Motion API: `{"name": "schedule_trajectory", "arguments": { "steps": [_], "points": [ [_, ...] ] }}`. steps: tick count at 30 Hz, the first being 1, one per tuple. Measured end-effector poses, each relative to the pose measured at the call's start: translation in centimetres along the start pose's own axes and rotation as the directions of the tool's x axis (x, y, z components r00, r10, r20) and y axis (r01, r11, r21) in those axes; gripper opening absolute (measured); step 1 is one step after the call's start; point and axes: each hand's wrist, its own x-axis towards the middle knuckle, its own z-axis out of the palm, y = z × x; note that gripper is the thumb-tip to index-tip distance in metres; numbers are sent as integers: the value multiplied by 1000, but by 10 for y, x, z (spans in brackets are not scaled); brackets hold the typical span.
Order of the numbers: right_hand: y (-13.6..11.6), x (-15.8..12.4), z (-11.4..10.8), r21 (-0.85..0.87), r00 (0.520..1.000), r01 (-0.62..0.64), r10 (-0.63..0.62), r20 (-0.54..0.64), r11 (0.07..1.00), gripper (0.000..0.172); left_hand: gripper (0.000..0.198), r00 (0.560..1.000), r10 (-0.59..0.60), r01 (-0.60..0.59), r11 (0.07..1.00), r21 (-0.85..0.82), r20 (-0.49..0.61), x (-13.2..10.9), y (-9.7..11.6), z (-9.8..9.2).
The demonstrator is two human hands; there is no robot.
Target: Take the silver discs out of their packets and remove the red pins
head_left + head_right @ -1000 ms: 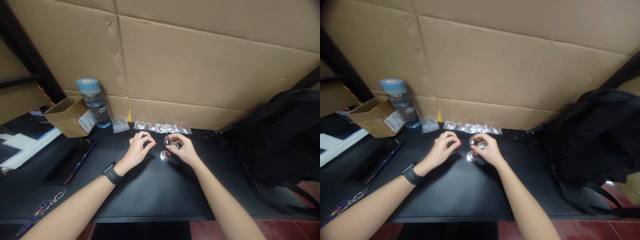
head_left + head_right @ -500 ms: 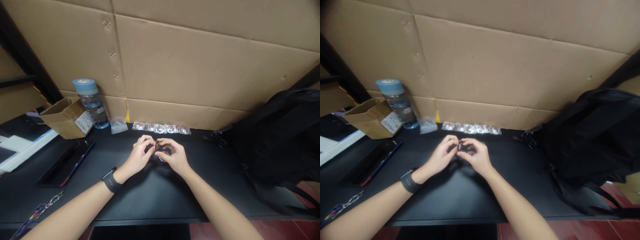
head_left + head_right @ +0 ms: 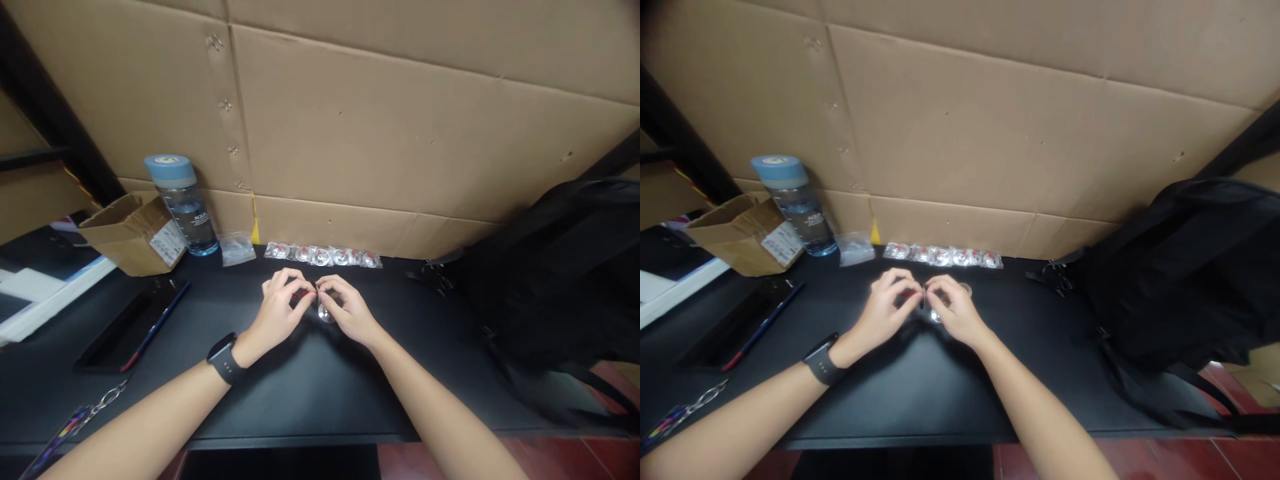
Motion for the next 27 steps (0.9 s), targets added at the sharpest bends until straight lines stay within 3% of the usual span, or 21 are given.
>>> {"name": "schedule_trajectory", "arguments": {
  "steps": [4,8,12,15,21,24,27],
  "points": [
    [-3,-1,-2,-124,999,40,-37,24,991,15,23,998,-35,40,995,-93,53,1,-3,-1],
    [-4,-1,-7,-205,997,77,-80,-4,976,11,20,970,3,-9,1000,25,244,0,-7,3],
    [-1,0,-12,-248,995,94,-97,4,964,11,25,951,24,-48,996,72,309,1,-12,5],
    [0,-1,-12,-305,994,100,-81,75,947,9,31,944,43,-63,997,50,326,7,-20,-5],
    [-6,-1,-11,-334,964,132,-42,263,933,12,22,934,56,-82,995,58,353,21,-42,-28],
    [-7,-2,-16,-361,950,151,-34,310,920,11,22,882,122,-153,988,32,455,20,-41,-27],
    [-2,-2,-25,-470,955,132,14,295,873,22,26,813,178,-205,979,-12,554,15,-29,-23]
  ]
}}
